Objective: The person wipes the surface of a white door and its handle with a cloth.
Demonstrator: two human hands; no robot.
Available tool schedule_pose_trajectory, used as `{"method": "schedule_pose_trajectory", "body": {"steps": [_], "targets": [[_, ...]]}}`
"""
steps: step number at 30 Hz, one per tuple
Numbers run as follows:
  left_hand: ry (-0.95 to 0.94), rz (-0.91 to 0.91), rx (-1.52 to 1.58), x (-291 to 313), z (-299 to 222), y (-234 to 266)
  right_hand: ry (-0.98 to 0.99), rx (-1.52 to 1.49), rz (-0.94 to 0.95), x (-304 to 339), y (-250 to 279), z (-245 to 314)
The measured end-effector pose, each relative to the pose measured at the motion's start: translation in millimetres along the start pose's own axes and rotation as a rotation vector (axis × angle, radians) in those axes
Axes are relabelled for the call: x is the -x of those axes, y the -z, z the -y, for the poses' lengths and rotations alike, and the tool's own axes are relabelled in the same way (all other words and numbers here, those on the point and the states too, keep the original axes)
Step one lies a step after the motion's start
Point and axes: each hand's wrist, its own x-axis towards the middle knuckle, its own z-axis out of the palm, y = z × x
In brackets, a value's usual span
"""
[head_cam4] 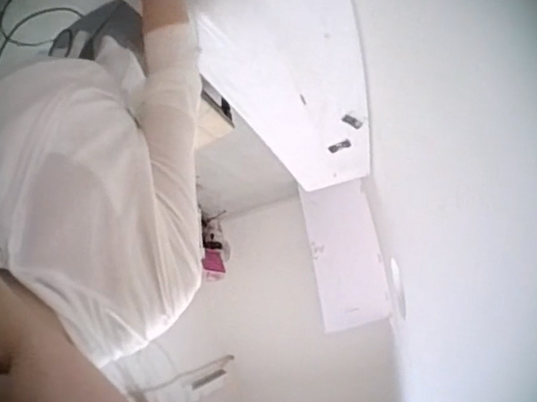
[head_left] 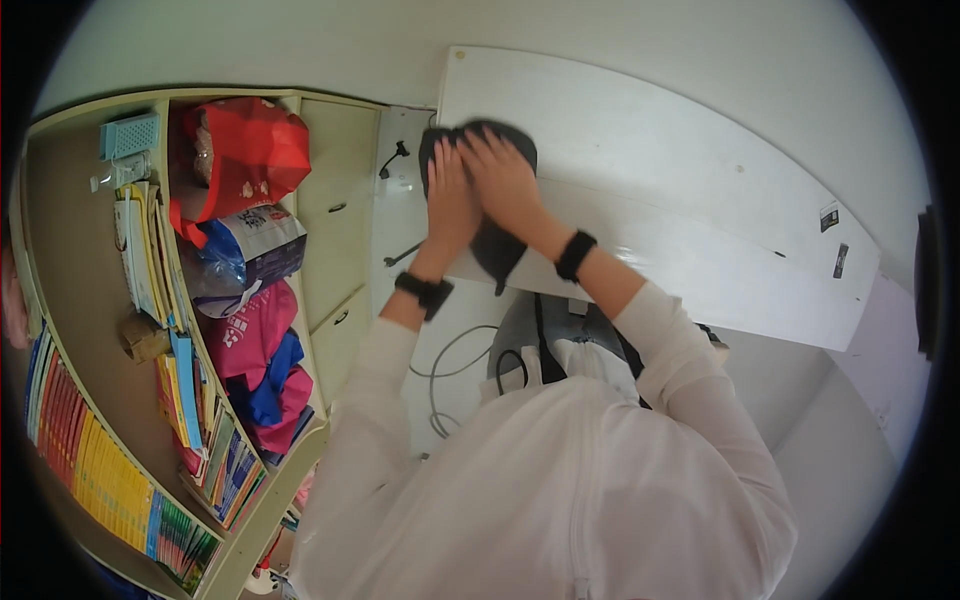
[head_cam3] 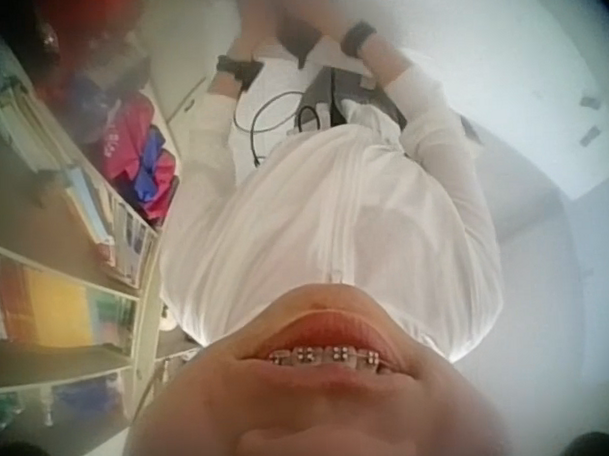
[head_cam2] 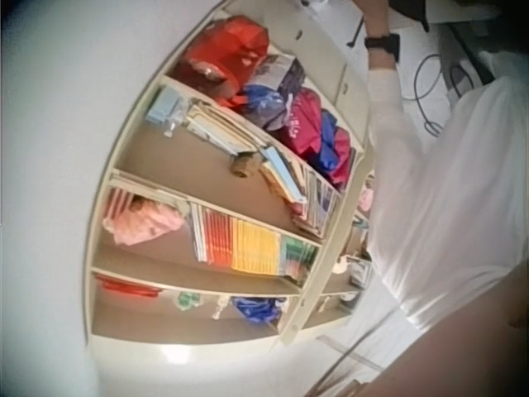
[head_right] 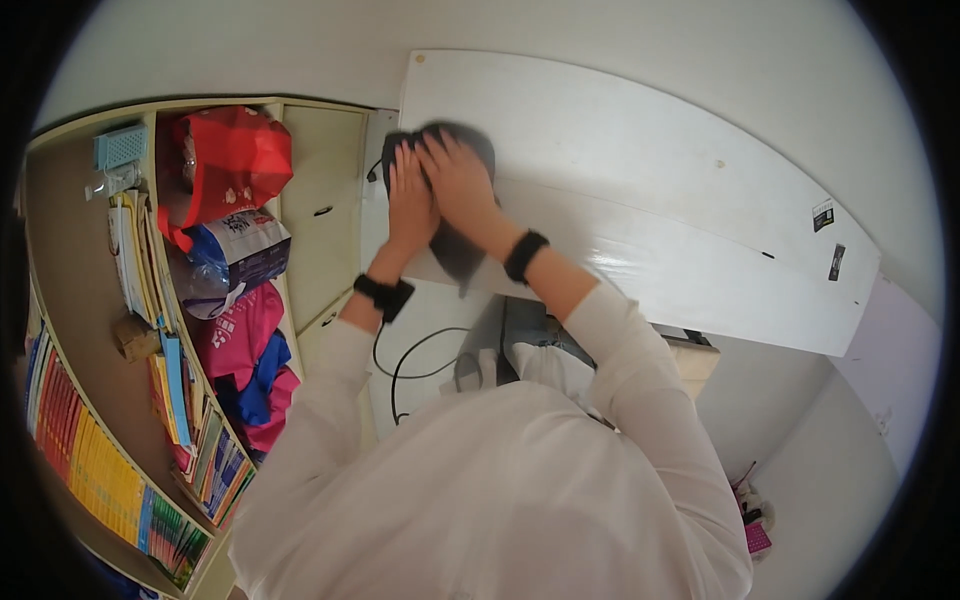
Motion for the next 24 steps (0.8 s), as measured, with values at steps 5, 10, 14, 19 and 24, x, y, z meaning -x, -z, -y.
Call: {"method": "schedule_pose_trajectory", "body": {"steps": [5, 10, 14, 19, 24], "targets": [[0.037, -0.052, 0.062, -33, 9, -5, 0.021, 0.122, -0.007, -46, 6, -13], [0.117, 0.116, 0.059, 58, -23, 3, 0.080, -0.010, 0.192, 41, 19, 21], [0.147, 0.216, 0.033, 129, -51, 15, 0.068, -0.128, 0.292, 110, 12, 54], [0.167, 0.242, 0.093, 107, -31, 25, 0.063, -0.092, 0.250, 84, 18, 51], [0.022, 0.150, 0.097, 39, -4, 40, -0.014, 0.016, 0.104, 34, 14, 39]]}}
